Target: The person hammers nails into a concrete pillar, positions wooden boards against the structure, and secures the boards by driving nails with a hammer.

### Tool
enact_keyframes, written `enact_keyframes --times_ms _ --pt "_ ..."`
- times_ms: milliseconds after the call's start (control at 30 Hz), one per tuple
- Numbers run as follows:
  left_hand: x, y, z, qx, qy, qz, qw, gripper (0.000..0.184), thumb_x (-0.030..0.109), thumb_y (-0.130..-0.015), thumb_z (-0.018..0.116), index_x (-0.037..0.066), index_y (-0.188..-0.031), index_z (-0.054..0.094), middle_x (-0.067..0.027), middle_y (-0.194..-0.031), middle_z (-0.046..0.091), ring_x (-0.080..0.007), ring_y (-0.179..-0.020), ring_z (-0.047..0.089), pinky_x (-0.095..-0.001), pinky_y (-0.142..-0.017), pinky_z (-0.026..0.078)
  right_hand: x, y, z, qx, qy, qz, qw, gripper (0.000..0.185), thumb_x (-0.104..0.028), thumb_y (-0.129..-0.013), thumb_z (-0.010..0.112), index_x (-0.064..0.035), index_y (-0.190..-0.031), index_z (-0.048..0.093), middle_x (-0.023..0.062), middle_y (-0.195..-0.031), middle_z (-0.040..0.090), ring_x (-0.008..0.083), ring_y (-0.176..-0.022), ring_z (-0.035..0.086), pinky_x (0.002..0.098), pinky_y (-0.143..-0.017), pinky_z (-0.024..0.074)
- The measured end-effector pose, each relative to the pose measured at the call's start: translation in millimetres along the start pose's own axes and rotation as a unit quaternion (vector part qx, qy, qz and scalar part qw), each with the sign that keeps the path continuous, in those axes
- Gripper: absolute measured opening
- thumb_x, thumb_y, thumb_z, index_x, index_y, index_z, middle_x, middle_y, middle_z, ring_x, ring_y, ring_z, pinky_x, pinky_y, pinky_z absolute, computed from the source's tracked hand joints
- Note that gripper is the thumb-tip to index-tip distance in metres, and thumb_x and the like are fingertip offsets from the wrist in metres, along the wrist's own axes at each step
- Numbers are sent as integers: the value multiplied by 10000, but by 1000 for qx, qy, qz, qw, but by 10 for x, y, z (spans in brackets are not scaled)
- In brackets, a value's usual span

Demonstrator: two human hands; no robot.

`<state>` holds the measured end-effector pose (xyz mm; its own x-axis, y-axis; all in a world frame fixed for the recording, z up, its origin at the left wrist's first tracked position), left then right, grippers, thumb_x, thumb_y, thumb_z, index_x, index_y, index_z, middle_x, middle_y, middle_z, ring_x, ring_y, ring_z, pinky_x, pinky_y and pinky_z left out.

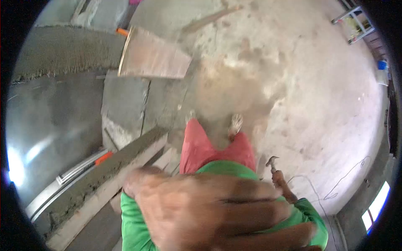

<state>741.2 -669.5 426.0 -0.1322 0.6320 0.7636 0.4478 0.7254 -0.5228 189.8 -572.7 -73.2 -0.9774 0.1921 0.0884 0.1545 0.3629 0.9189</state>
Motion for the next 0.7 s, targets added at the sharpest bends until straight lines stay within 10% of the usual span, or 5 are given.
enact_keyframes --times_ms 133,233,367,633,700 --pt "106 44 -264 36 64 68 995 167 229 -820 705 64 -798 690 -34 -724 677 -179 -567 606 -263 -608 525 -379 -691 -430 7 -148 -30 988 455 -417 -932 594 36 -909 621 109 -653 613 223 -479 587 387 -431 484" --pt "-204 384 -276 176 -245 -225 927 129 177 -838 710 70 -769 692 -86 -763 709 -210 -574 617 -328 -571 503 -1197 -554 -1196 21 -202 -68 977 423 -387 -917 635 34 -919 594 82 -626 580 201 -472 572 385 -403 466" --pt "-1783 1735 129 209 -246 -558 765 286 301 -914 638 25 -859 687 -194 -791 674 -336 -683 659 -413 -638 509 -2018 -405 -2086 45 -194 -132 971 354 -308 -852 736 8 -895 583 73 -621 571 191 -466 553 366 -393 457" --pt "-2850 5009 1579 -41 -74 -871 483 265 275 -933 556 135 -1092 716 -110 -1063 723 -303 -971 692 -432 -839 534 -2144 -935 -3081 45 8 -128 991 272 -226 -764 779 14 -796 655 114 -630 625 229 -507 608 389 -472 492" --pt "-2662 4784 1418 148 -182 -822 518 313 297 -965 519 98 -1126 700 -142 -1057 719 -294 -972 688 -390 -870 525 -1734 -1584 -3170 48 166 -263 949 259 -219 -762 774 8 -781 650 112 -609 620 230 -495 609 395 -460 492"
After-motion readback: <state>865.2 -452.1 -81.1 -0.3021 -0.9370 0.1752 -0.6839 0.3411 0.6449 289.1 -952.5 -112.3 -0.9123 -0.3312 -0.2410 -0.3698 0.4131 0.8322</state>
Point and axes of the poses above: each hand's wrist, its own y-axis away from the middle knuckle, its own z-axis out of the palm, x = y × z, the point moved 3 cm from there along -y, towards the middle knuckle
